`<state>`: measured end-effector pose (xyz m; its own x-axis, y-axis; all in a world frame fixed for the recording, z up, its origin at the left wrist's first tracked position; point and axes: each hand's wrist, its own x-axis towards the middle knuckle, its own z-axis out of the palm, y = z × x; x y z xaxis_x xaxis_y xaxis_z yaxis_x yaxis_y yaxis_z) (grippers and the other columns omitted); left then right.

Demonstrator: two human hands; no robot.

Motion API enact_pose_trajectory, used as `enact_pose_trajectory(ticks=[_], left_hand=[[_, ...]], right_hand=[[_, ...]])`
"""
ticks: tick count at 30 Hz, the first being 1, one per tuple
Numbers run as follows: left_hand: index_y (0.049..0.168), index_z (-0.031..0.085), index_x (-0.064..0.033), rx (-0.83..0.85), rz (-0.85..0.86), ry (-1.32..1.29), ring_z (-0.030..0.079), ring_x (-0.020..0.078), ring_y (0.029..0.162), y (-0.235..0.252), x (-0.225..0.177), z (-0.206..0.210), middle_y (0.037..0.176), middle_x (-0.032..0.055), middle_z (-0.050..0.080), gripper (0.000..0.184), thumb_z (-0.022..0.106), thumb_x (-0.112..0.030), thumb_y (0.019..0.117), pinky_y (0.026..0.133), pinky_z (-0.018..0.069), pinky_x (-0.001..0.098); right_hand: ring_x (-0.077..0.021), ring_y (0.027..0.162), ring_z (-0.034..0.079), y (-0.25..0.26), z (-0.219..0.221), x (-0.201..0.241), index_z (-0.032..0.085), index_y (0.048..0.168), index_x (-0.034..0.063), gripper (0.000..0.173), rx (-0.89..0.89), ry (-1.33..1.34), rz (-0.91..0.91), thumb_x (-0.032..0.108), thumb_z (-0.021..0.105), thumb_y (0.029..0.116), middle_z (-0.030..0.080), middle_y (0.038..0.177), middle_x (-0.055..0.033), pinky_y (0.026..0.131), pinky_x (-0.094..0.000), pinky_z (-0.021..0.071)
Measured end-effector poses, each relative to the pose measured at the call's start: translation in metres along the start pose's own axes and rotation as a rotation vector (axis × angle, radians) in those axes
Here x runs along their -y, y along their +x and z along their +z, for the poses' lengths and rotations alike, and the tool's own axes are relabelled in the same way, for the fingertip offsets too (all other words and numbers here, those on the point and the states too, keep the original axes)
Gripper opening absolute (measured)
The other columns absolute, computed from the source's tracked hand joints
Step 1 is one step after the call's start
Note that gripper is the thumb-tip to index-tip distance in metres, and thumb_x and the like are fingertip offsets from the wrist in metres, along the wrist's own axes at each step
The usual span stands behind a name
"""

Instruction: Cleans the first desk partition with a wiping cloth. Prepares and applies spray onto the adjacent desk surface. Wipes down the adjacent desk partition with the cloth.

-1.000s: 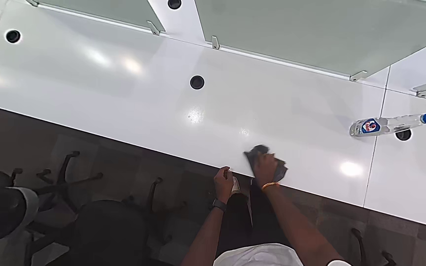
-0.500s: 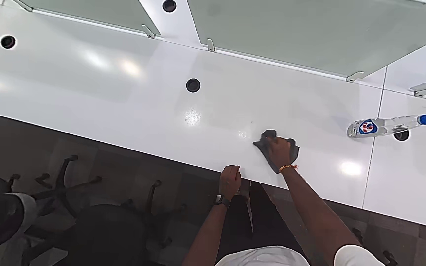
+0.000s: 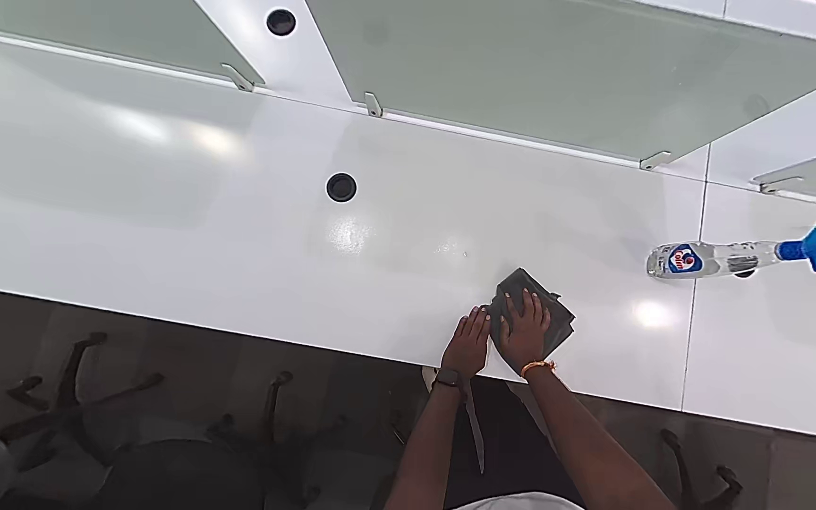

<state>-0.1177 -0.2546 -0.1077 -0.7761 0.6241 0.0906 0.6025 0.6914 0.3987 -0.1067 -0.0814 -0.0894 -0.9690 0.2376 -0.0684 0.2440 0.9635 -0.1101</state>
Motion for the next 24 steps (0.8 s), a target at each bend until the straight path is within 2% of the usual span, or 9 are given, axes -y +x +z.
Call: enact_pose_trajectory(ticks=[5,9,13,17,20,24], left_hand=[[0.151,0.044,0.0027,0.089,-0.022,0.037,0.038,0.0296,0.150,0.001,-0.001,-0.003,0.162,0.0172,0.040,0.057,0.047,-0.019,0.0982,0.120,0.0328,0.0453],[0.148,0.049,0.0016,0.118,-0.010,0.064,0.039,0.0297,0.150,0.001,0.000,-0.001,0.160,0.0162,0.043,0.055,0.045,-0.021,0.0982,0.120,0.0336,0.0461],[0.149,0.048,0.0001,0.119,-0.019,0.049,0.036,0.0279,0.152,0.001,0.002,-0.001,0.162,0.0142,0.040,0.056,0.045,-0.024,0.0988,0.121,0.0320,0.0444],[0.149,0.049,-0.0008,0.103,-0.020,0.014,0.036,0.0283,0.152,0.000,0.001,0.002,0.162,0.0131,0.041,0.053,0.039,-0.026,0.1027,0.121,0.0322,0.0445],[0.149,0.049,-0.0016,0.091,-0.025,0.008,0.034,0.0273,0.152,0.000,0.003,0.003,0.162,0.0125,0.041,0.053,0.037,-0.027,0.1037,0.122,0.0313,0.0436],[0.147,0.051,-0.0018,0.061,-0.028,-0.020,0.036,0.0278,0.152,0.000,0.004,0.003,0.161,0.0126,0.042,0.051,0.041,-0.024,0.1028,0.122,0.0313,0.0438]], right_hand=[[-0.0359,0.151,0.032,0.053,-0.002,-0.010,0.056,0.147,0.0361,0.052,-0.007,0.078,-0.089,0.036,0.041,0.0972,0.043,0.161,-0.0085,0.118,-0.0660,0.0205],[-0.0334,0.149,0.036,0.106,-0.007,-0.014,0.064,0.136,0.0332,0.045,0.001,0.094,-0.113,0.031,0.044,0.0960,0.048,0.156,-0.0045,0.117,-0.0642,0.0231],[-0.0377,0.140,0.044,0.170,-0.015,-0.013,0.070,0.127,0.0223,0.040,0.029,0.099,-0.113,0.024,0.050,0.0914,0.056,0.144,-0.0117,0.111,-0.0643,0.0299],[-0.0403,0.126,0.052,0.216,-0.020,-0.010,0.068,0.125,0.0192,0.038,-0.019,0.083,-0.136,0.024,0.050,0.0917,0.059,0.135,-0.0152,0.100,-0.0637,0.0378],[-0.0378,0.123,0.055,0.229,-0.019,-0.006,0.069,0.123,0.0192,0.038,-0.099,0.097,-0.133,0.025,0.048,0.0913,0.061,0.131,-0.0142,0.097,-0.0615,0.0391],[-0.0415,0.130,0.049,0.197,-0.020,-0.007,0.064,0.132,0.0167,0.041,-0.039,0.091,-0.144,0.027,0.049,0.0954,0.056,0.137,-0.0190,0.101,-0.0650,0.0388]])
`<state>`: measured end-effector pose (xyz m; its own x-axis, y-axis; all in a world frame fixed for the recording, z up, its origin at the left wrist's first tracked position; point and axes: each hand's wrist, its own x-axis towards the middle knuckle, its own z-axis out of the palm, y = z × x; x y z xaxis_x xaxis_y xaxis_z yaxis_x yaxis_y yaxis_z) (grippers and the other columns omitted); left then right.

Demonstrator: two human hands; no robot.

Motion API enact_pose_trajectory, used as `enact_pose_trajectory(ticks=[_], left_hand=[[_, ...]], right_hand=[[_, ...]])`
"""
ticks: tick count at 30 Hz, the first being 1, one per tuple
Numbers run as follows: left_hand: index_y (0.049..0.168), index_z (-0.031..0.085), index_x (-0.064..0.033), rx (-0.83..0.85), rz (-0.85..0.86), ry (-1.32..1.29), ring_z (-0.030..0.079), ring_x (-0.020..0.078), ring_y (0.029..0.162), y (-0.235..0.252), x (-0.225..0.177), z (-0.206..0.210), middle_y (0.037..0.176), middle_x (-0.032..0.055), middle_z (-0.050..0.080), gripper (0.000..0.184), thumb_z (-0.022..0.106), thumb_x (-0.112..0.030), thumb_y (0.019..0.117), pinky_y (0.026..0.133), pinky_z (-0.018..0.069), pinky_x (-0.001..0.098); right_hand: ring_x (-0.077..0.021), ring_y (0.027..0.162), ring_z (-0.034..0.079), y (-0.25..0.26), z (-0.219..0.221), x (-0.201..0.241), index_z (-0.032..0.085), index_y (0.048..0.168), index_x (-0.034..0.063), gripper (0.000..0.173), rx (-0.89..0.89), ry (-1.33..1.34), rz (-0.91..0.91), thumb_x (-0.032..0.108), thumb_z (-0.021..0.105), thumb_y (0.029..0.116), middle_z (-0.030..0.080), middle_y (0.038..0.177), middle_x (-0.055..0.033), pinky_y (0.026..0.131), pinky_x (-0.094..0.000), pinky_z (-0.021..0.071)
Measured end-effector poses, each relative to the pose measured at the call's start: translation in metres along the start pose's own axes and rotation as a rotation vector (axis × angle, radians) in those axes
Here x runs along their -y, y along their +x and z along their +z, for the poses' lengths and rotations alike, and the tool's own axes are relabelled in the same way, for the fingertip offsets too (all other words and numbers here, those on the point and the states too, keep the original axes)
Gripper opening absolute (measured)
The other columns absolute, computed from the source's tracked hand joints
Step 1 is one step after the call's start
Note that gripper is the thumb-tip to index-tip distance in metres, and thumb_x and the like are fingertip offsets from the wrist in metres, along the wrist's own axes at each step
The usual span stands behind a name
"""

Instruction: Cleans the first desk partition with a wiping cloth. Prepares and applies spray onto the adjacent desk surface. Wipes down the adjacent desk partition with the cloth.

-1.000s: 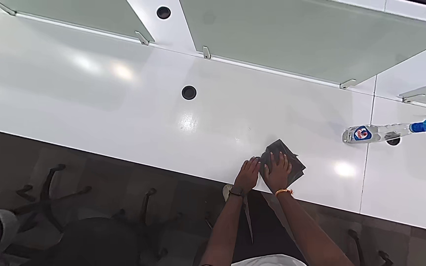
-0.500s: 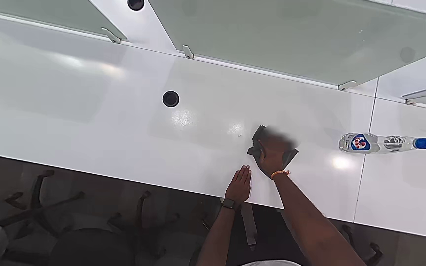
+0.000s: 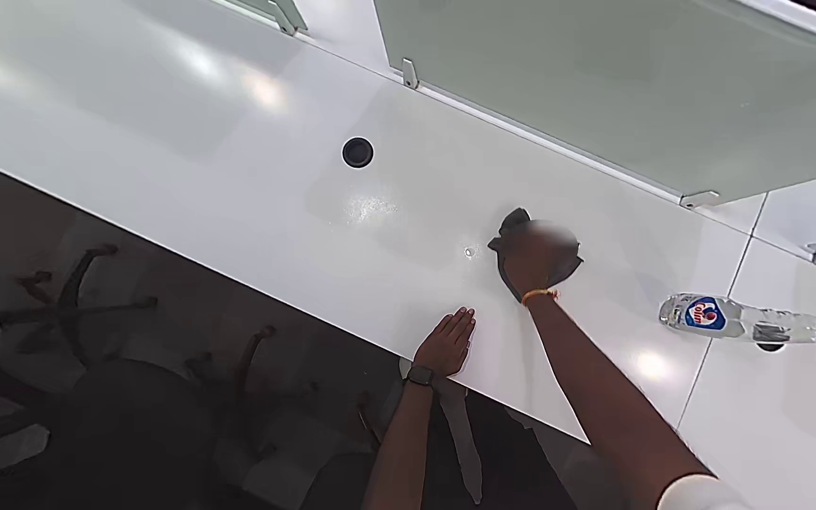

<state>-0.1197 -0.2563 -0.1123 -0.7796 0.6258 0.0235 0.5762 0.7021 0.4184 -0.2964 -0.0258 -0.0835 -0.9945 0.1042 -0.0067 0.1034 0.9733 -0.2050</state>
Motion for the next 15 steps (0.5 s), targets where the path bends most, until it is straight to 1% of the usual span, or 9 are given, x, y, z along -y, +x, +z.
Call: enact_pose_trajectory(ticks=[2,4,7,9,11,13,15], left_hand=[[0.147,0.051,-0.0021,-0.004,0.001,-0.012,0.036,0.0276,0.152,0.000,-0.002,0.000,0.161,0.0122,0.042,0.050,0.041,-0.023,0.1030,0.122,0.0313,0.0440],[0.147,0.052,-0.0021,0.000,-0.002,-0.011,0.037,0.0275,0.151,0.001,-0.001,-0.001,0.161,0.0118,0.043,0.050,0.041,-0.023,0.1030,0.121,0.0320,0.0448],[0.148,0.051,-0.0026,0.015,-0.016,-0.009,0.036,0.0271,0.152,0.001,-0.003,-0.002,0.162,0.0114,0.042,0.050,0.040,-0.022,0.1031,0.122,0.0317,0.0453],[0.146,0.053,-0.0026,-0.012,-0.012,0.005,0.038,0.0268,0.151,0.002,-0.002,-0.001,0.160,0.0112,0.044,0.049,0.040,-0.022,0.1037,0.121,0.0332,0.0446],[0.145,0.054,-0.0031,-0.024,-0.005,0.021,0.039,0.0261,0.150,0.001,-0.002,0.001,0.160,0.0107,0.045,0.048,0.040,-0.022,0.1035,0.120,0.0339,0.0437],[0.145,0.054,-0.0034,-0.026,-0.002,0.024,0.039,0.0259,0.150,0.001,-0.002,0.001,0.160,0.0104,0.045,0.048,0.040,-0.022,0.1029,0.120,0.0337,0.0431],[0.145,0.054,-0.0039,-0.033,-0.006,0.024,0.039,0.0252,0.150,0.001,-0.002,0.000,0.159,0.0099,0.045,0.048,0.041,-0.022,0.1025,0.120,0.0340,0.0420]], right_hand=[[-0.0409,0.132,0.049,-0.040,-0.002,-0.001,0.066,0.130,0.0178,0.040,0.041,0.018,-0.010,0.028,0.051,0.0940,0.058,0.137,-0.0183,0.104,-0.0646,0.0376],[-0.0433,0.131,0.052,-0.089,-0.007,-0.003,0.070,0.126,0.0157,0.041,0.091,0.029,-0.062,0.029,0.054,0.0904,0.061,0.134,-0.0204,0.106,-0.0661,0.0370],[-0.0459,0.126,0.056,-0.169,-0.012,-0.020,0.073,0.120,0.0138,0.041,0.144,0.048,-0.165,0.031,0.056,0.0865,0.064,0.130,-0.0218,0.102,-0.0687,0.0391],[-0.0449,0.120,0.059,-0.208,-0.012,-0.032,0.076,0.111,0.0142,0.039,0.115,0.079,-0.222,0.031,0.056,0.0819,0.066,0.124,-0.0207,0.099,-0.0679,0.0410],[-0.0404,0.116,0.061,-0.226,-0.011,-0.039,0.077,0.105,0.0176,0.037,0.086,0.067,-0.253,0.033,0.055,0.0789,0.068,0.120,-0.0164,0.096,-0.0640,0.0420],[-0.0386,0.114,0.062,-0.220,-0.016,-0.036,0.076,0.101,0.0178,0.034,0.110,0.057,-0.256,0.033,0.056,0.0784,0.069,0.115,-0.0146,0.096,-0.0633,0.0426],[-0.0368,0.108,0.063,-0.203,-0.017,-0.030,0.076,0.096,0.0176,0.033,0.115,0.032,-0.279,0.036,0.055,0.0780,0.070,0.108,-0.0126,0.092,-0.0616,0.0441]])
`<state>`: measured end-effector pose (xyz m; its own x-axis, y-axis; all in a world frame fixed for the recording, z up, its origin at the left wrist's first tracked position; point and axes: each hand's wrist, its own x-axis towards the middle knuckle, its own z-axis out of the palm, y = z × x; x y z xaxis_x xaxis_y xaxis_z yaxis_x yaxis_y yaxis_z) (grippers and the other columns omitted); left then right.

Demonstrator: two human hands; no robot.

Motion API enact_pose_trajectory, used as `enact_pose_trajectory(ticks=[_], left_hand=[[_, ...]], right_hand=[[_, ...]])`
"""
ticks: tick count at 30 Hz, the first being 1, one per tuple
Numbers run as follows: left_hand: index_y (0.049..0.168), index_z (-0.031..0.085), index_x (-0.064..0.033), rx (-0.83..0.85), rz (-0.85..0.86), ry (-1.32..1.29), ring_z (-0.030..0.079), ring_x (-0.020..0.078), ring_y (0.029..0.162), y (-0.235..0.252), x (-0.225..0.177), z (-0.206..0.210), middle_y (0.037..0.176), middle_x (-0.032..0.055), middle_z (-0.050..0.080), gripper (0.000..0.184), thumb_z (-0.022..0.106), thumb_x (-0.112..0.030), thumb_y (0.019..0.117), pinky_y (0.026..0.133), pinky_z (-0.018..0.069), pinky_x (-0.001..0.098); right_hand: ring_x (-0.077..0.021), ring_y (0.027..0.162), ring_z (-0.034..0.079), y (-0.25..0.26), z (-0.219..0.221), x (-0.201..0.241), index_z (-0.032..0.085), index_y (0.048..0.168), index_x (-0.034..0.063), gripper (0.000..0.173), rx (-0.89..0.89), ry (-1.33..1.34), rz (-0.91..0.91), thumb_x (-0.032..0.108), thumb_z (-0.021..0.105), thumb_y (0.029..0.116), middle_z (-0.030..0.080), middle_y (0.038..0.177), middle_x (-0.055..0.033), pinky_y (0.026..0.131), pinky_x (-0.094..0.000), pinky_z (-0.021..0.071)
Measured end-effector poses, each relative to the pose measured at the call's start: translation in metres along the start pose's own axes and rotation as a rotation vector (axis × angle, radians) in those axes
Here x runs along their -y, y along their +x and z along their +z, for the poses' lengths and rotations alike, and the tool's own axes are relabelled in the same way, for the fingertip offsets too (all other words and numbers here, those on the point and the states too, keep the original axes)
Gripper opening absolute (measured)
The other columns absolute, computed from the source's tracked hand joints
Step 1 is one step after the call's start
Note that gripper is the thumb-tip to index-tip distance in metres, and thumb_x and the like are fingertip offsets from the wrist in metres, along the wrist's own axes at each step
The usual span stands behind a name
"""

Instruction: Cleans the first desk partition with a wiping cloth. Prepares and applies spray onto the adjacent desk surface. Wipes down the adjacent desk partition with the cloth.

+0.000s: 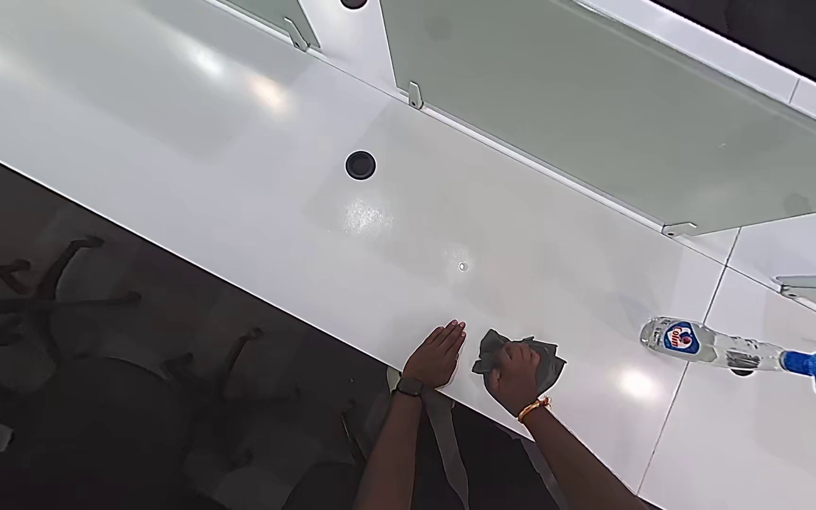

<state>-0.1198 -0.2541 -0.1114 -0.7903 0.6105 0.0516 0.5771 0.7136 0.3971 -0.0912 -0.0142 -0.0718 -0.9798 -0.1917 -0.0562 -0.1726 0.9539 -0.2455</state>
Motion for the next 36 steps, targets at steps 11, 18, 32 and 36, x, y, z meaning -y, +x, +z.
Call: enact_pose_trajectory(ticks=[11,18,32,36], left_hand=[[0.144,0.056,-0.0047,-0.041,0.004,-0.007,0.040,0.0238,0.149,0.000,0.001,-0.001,0.158,0.0095,0.048,0.048,0.043,-0.022,0.1011,0.119,0.0351,0.0410],[0.145,0.054,-0.0044,-0.001,0.006,-0.028,0.037,0.0242,0.151,0.000,0.001,-0.001,0.160,0.0099,0.044,0.049,0.044,-0.023,0.1012,0.121,0.0328,0.0416],[0.145,0.055,-0.0042,-0.015,0.007,-0.053,0.039,0.0257,0.150,0.000,0.002,0.000,0.159,0.0110,0.045,0.049,0.045,-0.021,0.1000,0.120,0.0347,0.0425],[0.145,0.055,-0.0040,-0.017,0.001,-0.037,0.039,0.0247,0.150,0.000,0.001,0.000,0.159,0.0100,0.046,0.048,0.045,-0.020,0.1010,0.120,0.0342,0.0421]], right_hand=[[-0.0337,0.098,0.064,0.129,-0.004,0.006,0.070,0.090,0.0169,0.028,0.024,-0.029,-0.156,0.038,0.056,0.0789,0.068,0.098,-0.0095,0.086,-0.0576,0.0452],[-0.0361,0.107,0.061,0.220,-0.006,0.013,0.073,0.103,0.0149,0.032,0.001,-0.039,0.047,0.035,0.058,0.0832,0.067,0.108,-0.0133,0.092,-0.0597,0.0430],[-0.0414,0.118,0.060,0.082,-0.004,0.000,0.074,0.110,0.0128,0.036,0.020,0.000,0.057,0.032,0.061,0.0823,0.068,0.119,-0.0181,0.097,-0.0653,0.0419],[-0.0426,0.111,0.063,-0.014,-0.005,-0.016,0.075,0.100,0.0115,0.038,0.003,-0.014,0.029,0.037,0.057,0.0781,0.069,0.112,-0.0197,0.093,-0.0660,0.0433]])
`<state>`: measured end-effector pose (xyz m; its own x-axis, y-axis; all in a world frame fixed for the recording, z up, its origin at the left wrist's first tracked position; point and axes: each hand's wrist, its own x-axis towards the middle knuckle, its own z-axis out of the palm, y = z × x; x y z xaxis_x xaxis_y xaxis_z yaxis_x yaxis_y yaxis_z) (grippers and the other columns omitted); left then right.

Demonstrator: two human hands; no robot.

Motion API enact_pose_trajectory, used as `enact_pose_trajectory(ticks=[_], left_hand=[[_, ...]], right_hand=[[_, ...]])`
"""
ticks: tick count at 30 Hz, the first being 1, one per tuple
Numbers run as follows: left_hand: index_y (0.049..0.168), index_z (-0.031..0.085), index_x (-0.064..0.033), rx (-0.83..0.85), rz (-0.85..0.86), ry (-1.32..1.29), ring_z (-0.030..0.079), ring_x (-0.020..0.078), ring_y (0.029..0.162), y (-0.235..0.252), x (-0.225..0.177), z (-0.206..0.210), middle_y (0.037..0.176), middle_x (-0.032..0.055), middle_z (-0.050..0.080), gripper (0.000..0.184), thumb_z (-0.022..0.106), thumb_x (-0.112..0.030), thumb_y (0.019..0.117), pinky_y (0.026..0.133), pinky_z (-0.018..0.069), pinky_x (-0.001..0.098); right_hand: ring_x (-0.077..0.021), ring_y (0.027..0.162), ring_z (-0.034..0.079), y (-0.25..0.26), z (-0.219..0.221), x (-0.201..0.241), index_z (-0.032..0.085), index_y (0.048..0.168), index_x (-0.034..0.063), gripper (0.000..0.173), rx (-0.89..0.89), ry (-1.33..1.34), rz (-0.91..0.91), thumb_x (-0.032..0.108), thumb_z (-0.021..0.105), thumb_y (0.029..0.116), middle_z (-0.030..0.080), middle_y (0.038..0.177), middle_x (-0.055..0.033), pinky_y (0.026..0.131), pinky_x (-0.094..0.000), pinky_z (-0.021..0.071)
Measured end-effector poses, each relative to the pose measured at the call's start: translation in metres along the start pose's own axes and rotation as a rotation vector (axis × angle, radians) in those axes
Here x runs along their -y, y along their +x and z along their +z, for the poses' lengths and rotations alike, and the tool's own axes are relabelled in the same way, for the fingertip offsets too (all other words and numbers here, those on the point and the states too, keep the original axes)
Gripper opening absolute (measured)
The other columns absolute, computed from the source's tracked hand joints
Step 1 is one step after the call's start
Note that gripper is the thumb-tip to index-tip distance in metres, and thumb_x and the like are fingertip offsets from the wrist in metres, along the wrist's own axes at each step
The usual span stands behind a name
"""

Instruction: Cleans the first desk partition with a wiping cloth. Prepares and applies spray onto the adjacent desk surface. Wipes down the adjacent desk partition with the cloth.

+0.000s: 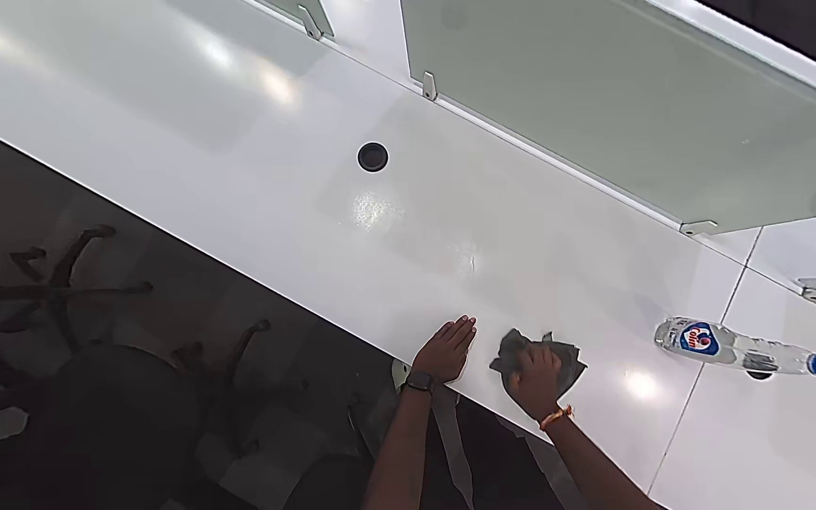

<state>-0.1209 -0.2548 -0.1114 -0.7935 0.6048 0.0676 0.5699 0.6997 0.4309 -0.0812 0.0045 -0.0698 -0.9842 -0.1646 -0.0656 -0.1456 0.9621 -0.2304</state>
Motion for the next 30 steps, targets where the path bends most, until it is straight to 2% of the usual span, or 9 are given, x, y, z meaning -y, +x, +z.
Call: enact_pose_trajectory(ticks=[3,6,11,14,19,21,24,27,30], left_hand=[[0.144,0.055,-0.0037,-0.008,0.003,-0.004,0.039,0.0242,0.150,0.000,0.000,-0.001,0.158,0.0099,0.047,0.048,0.044,-0.020,0.1001,0.120,0.0349,0.0417],[0.145,0.054,-0.0030,0.000,0.003,-0.007,0.039,0.0244,0.149,0.001,0.000,-0.002,0.159,0.0103,0.046,0.049,0.045,-0.018,0.0993,0.120,0.0353,0.0421],[0.144,0.055,-0.0040,-0.026,-0.003,-0.034,0.040,0.0243,0.149,0.001,0.000,-0.001,0.158,0.0105,0.047,0.047,0.045,-0.017,0.0999,0.119,0.0360,0.0407],[0.142,0.057,-0.0038,-0.022,-0.006,-0.045,0.041,0.0260,0.148,0.002,0.000,0.000,0.157,0.0133,0.047,0.047,0.047,-0.017,0.0983,0.119,0.0361,0.0410],[0.147,0.052,-0.0045,0.015,-0.010,-0.063,0.035,0.0264,0.152,0.001,0.002,0.001,0.161,0.0133,0.042,0.051,0.048,-0.018,0.0975,0.122,0.0321,0.0432],[0.147,0.052,-0.0041,0.019,-0.006,-0.066,0.035,0.0265,0.152,0.000,0.001,0.002,0.161,0.0136,0.042,0.051,0.047,-0.018,0.0979,0.122,0.0321,0.0433],[0.146,0.052,-0.0037,0.003,0.000,-0.066,0.035,0.0263,0.152,0.001,0.002,0.002,0.160,0.0136,0.043,0.051,0.048,-0.018,0.0976,0.122,0.0323,0.0432],[0.146,0.053,-0.0032,0.002,0.000,-0.077,0.036,0.0263,0.151,0.001,0.002,0.001,0.160,0.0137,0.043,0.049,0.046,-0.018,0.0991,0.121,0.0330,0.0429],[0.146,0.053,-0.0026,0.003,-0.006,-0.094,0.036,0.0264,0.151,0.001,0.001,0.000,0.160,0.0140,0.043,0.049,0.045,-0.017,0.0999,0.122,0.0325,0.0427]], right_hand=[[-0.0398,0.109,0.063,-0.007,0.003,0.002,0.074,0.094,0.0129,0.035,-0.016,-0.023,0.025,0.037,0.055,0.0762,0.068,0.107,-0.0168,0.093,-0.0642,0.0424],[-0.0411,0.108,0.062,0.023,0.000,0.011,0.073,0.094,0.0124,0.034,-0.002,-0.031,0.004,0.036,0.056,0.0763,0.069,0.105,-0.0167,0.092,-0.0644,0.0423],[-0.0404,0.112,0.061,0.121,-0.002,0.043,0.073,0.105,0.0170,0.032,0.082,-0.048,-0.071,0.029,0.060,0.0785,0.068,0.112,-0.0151,0.094,-0.0647,0.0416],[-0.0363,0.112,0.059,0.178,0.001,0.062,0.072,0.106,0.0204,0.029,0.133,-0.067,-0.083,0.029,0.059,0.0817,0.066,0.112,-0.0115,0.094,-0.0609,0.0412],[-0.0372,0.109,0.056,0.234,-0.003,0.092,0.071,0.112,0.0197,0.030,0.117,-0.064,-0.034,0.027,0.063,0.0835,0.061,0.115,-0.0131,0.085,-0.0613,0.0428],[-0.0384,0.110,0.055,0.231,-0.006,0.097,0.069,0.112,0.0184,0.028,0.114,-0.047,-0.025,0.026,0.063,0.0852,0.060,0.116,-0.0139,0.084,-0.0619,0.0431],[-0.0380,0.113,0.057,0.212,-0.006,0.082,0.071,0.109,0.0173,0.027,0.121,-0.024,-0.048,0.024,0.065,0.0833,0.063,0.116,-0.0135,0.090,-0.0622,0.0432],[-0.0397,0.116,0.059,0.158,-0.014,0.043,0.073,0.109,0.0143,0.029,0.133,-0.019,-0.048,0.025,0.062,0.0840,0.066,0.115,-0.0167,0.096,-0.0622,0.0424],[-0.0451,0.118,0.059,0.072,-0.018,-0.001,0.072,0.116,0.0117,0.038,0.108,-0.056,-0.001,0.031,0.059,0.0859,0.066,0.122,-0.0229,0.095,-0.0655,0.0435]])
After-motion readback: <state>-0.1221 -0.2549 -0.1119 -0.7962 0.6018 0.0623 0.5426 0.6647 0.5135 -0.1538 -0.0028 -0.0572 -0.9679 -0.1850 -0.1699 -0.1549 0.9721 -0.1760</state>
